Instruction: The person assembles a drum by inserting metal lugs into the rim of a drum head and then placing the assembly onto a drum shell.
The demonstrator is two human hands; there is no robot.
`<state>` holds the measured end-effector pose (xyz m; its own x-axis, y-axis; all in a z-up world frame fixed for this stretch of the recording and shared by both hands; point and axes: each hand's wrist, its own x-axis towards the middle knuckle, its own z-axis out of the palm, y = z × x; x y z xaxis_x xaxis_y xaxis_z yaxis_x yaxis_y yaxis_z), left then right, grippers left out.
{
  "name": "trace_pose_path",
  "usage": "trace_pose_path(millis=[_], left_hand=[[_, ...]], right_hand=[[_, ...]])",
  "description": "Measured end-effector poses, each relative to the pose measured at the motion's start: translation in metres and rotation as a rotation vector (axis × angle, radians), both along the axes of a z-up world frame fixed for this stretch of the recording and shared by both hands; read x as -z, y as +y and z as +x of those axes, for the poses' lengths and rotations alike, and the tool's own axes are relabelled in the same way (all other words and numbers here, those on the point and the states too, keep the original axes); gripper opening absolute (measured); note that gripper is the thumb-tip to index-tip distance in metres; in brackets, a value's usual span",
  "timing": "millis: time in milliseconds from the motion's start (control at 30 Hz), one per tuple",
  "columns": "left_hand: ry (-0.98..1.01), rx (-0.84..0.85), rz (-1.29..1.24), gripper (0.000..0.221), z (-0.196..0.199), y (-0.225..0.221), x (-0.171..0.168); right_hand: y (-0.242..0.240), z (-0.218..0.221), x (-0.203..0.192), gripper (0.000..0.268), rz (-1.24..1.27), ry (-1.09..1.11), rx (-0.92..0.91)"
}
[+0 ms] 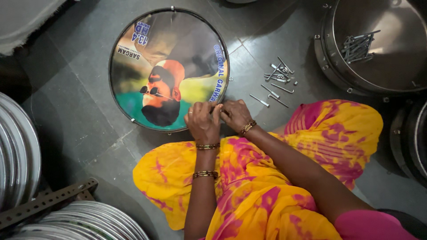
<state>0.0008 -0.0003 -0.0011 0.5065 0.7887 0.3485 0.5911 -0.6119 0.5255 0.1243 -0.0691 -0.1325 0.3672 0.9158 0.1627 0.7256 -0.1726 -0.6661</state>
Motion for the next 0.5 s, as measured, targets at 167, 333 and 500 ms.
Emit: trace_pose_path(millis=[167, 333, 500], left_hand=[[-0.002, 0.001, 0.02, 0.017, 0.0, -0.002, 0.001], [-0.022, -0.006, 0.028, 0.018, 0.001, -0.003, 0.003], [-0.007, -0.001, 0.03, 0.019, 0.001, -0.002, 0.004]], right_hand=[[0.003, -0.007, -0.002, 0.024, -0.082, -0.126, 0.051], [0.0, -0.009, -0.025, 0.024, -0.178, -0.019, 0.122], [-0.006, -0.007, -0.034, 0.033, -0.096, 0.056, 0.137]])
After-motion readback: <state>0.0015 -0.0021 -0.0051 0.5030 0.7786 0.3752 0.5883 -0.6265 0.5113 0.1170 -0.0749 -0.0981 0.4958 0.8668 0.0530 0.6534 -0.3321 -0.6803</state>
